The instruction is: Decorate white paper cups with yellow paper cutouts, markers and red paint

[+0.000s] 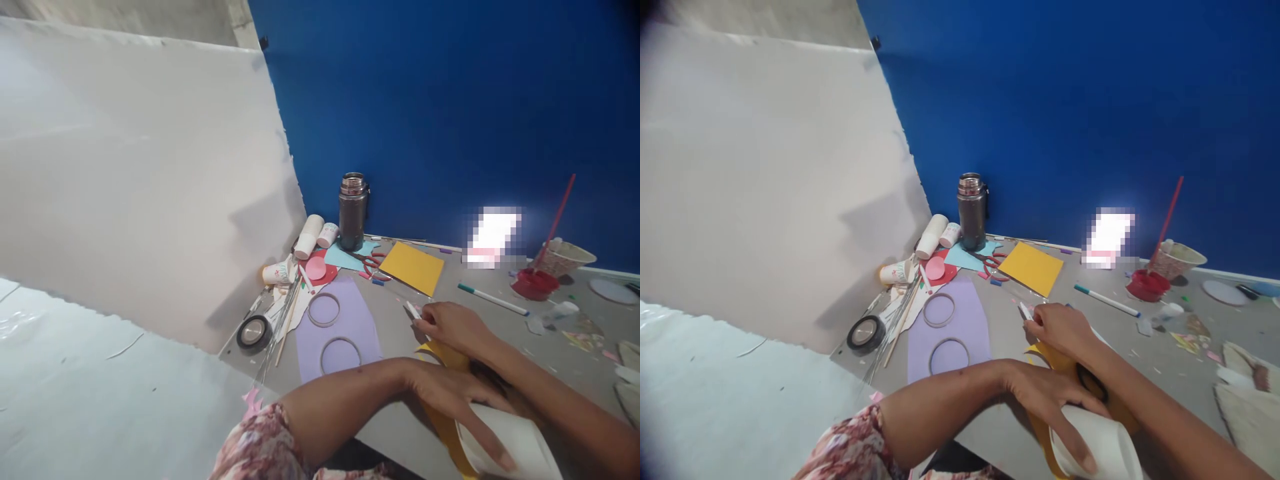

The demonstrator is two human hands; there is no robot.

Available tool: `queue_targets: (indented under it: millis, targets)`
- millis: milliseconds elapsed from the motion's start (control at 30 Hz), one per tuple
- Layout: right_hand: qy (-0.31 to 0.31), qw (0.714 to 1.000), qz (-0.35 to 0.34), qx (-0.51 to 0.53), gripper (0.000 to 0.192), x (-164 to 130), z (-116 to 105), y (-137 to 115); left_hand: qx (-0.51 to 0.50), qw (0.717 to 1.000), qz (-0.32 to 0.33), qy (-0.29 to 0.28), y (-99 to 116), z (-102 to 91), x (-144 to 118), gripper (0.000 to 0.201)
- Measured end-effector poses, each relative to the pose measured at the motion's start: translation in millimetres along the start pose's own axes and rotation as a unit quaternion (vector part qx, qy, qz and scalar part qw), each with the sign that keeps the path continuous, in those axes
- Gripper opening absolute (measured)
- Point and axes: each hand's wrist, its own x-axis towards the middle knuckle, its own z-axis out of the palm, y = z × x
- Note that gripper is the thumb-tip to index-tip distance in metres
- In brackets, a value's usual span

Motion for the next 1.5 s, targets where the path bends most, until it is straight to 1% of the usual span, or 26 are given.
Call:
queue_targets:
  millis: [100, 200, 367, 433, 500, 533, 567, 600, 667, 700, 767, 833, 867, 900, 933, 967, 1000, 1033, 1067, 1133, 1167, 1200, 1300, 1400, 1500]
  targets:
    - [0.028, 0.999, -0.021, 0.028, 0.035, 3.2, -5.0, 3.6, -0.006, 1.000, 0.003, -0.005, 1.3, -0.3, 1.8, 0.057]
    - [0.052, 0.996, -0.042, 0.051, 0.038, 10.4, -8.7, 3.1, -0.026, 0.999, 0.020, 0.007, -0.2, 0.4, 4.1, 0.055]
    - [0.071, 0.987, -0.073, 0.126, 0.037, 18.1, -6.5, -1.8, -0.073, 0.996, 0.047, 0.025, -6.7, 1.7, 7.9, 0.052]
    - [0.080, 0.977, -0.084, 0.179, 0.037, 15.0, -6.2, -0.9, -0.078, 0.994, 0.070, 0.031, -8.3, 1.0, 6.6, 0.051]
    - [0.100, 0.956, -0.087, 0.263, 0.035, 7.0, -8.4, 2.9, -0.101, 0.990, 0.092, 0.030, -9.7, 0.2, 2.0, 0.049]
    - [0.113, 0.939, -0.084, 0.313, 0.032, 1.1, -10.3, 5.6, -0.133, 0.986, 0.101, 0.031, -10.5, -0.1, -1.4, 0.049]
    - [0.126, 0.920, -0.077, 0.363, 0.028, -5.8, -12.6, 8.9, -0.182, 0.977, 0.105, 0.021, -11.7, -0.5, -5.4, 0.051]
    - [0.139, 0.899, -0.067, 0.410, 0.027, -13.5, -15.2, 12.6, -0.243, 0.963, 0.109, 0.037, -13.1, -1.0, -9.6, 0.055]
    - [0.158, 0.847, -0.044, 0.506, 0.038, -30.3, -19.8, 20.9, -0.362, 0.918, 0.136, 0.088, -16.3, -3.3, -17.7, 0.066]
    - [0.167, 0.815, -0.035, 0.554, 0.043, -38.9, -21.5, 25.5, -0.403, 0.897, 0.154, 0.096, -17.7, -5.2, -21.1, 0.071]
    - [0.179, 0.740, -0.023, 0.648, 0.045, -55.6, -23.2, 35.0, -0.455, 0.862, 0.192, 0.115, -19.2, -10.1, -26.1, 0.074]
    - [0.184, 0.659, -0.019, 0.729, 0.041, -72.3, -23.3, 43.6, -0.489, 0.824, 0.231, 0.168, -18.7, -15.3, -29.1, 0.071]
    - [0.183, 0.624, -0.022, 0.759, 0.041, -80.8, -23.2, 46.7, -0.503, 0.807, 0.240, 0.196, -17.6, -17.6, -30.2, 0.070]
    - [0.181, 0.596, -0.030, 0.782, 0.041, -89.3, -23.1, 48.8, -0.517, 0.791, 0.240, 0.223, -16.0, -19.7, -31.4, 0.068]
    - [0.177, 0.576, -0.044, 0.797, 0.045, -97.6, -23.3, 49.7, -0.530, 0.776, 0.234, 0.249, -13.8, -21.7, -32.8, 0.065]
    - [0.175, 0.563, -0.064, 0.806, 0.051, -105.6, -23.6, 49.5, -0.542, 0.761, 0.225, 0.277, -10.7, -23.6, -34.6, 0.062]
    - [0.177, 0.557, -0.086, 0.807, 0.059, -112.8, -24.1, 48.1, -0.552, 0.745, 0.214, 0.307, -6.6, -25.5, -36.9, 0.060]
    - [0.185, 0.557, -0.109, 0.803, 0.064, -118.8, -24.5, 46.0, -0.559, 0.730, 0.203, 0.335, -1.5, -27.4, -39.7, 0.058]
    - [0.202, 0.562, -0.127, 0.792, 0.063, -123.4, -24.8, 43.3, -0.563, 0.717, 0.192, 0.362, 4.8, -29.3, -43.0, 0.056]
    - [0.257, 0.586, -0.142, 0.755, 0.045, -127.8, -24.9, 37.0, -0.564, 0.701, 0.175, 0.400, 19.7, -32.7, -50.5, 0.055]
    - [0.289, 0.601, -0.139, 0.732, 0.036, -128.0, -24.8, 33.7, -0.562, 0.698, 0.171, 0.411, 27.4, -34.1, -54.3, 0.055]
    - [0.319, 0.615, -0.133, 0.709, 0.030, -127.1, -24.8, 30.4, -0.560, 0.695, 0.172, 0.417, 34.7, -35.1, -58.0, 0.054]
    - [0.377, 0.651, -0.115, 0.648, 0.027, -121.7, -26.1, 19.8, -0.556, 0.683, 0.188, 0.434, 49.5, -35.6, -65.7, 0.052]
    - [0.418, 0.672, -0.128, 0.598, 0.024, -115.9, -27.3, 8.7, -0.559, 0.668, 0.186, 0.455, 50.0, -32.7, -66.4, 0.051]
    - [0.446, 0.694, -0.133, 0.550, 0.015, -108.9, -22.4, -0.8, -0.580, 0.651, 0.168, 0.460, 40.8, -28.7, -61.7, 0.050]
